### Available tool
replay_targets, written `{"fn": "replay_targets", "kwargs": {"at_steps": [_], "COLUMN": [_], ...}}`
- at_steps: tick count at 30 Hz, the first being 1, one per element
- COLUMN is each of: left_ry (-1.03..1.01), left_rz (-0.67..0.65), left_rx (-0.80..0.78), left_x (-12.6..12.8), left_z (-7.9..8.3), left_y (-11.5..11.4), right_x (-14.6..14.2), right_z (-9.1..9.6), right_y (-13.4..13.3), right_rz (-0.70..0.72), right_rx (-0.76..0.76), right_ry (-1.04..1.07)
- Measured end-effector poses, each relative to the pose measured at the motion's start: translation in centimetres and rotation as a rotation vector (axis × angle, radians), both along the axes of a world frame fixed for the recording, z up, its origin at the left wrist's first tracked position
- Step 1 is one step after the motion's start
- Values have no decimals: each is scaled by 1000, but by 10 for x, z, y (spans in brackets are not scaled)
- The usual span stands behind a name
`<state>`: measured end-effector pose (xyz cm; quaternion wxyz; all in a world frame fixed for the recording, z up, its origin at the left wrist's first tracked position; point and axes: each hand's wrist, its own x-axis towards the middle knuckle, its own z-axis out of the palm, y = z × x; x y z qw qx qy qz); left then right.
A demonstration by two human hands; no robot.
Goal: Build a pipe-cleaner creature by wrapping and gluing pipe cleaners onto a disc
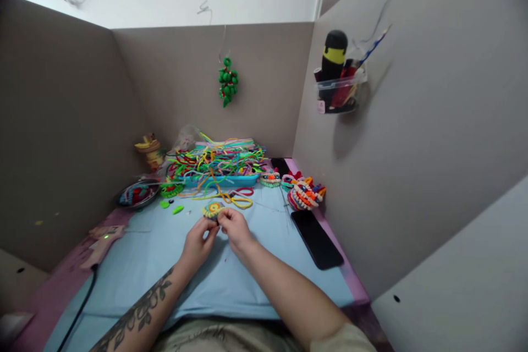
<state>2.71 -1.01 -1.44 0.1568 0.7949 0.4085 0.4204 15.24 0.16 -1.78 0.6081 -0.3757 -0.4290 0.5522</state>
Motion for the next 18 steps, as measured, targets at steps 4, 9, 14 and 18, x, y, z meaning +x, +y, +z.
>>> {"fn": "replay_targets", "kwargs": {"at_steps": [4,9,14,18], "left_ry": [4,75,217,292], "left_rz": [3,54,93,101], "left_rx": [45,74,131,165], "left_x": [-1,-8,-9,-9], "left_z": [-2,0,1,2], "left_y": [0,3,2,0], "right_x": [5,24,30,29], "right_z": [5,16,15,12], "right_y": [-1,-5,-9,-9], "right_rz": [35,-180,-135,-101], "right_rx": [51,433,605,629], "right_ry": [-86,-691,-1106,-1357]}}
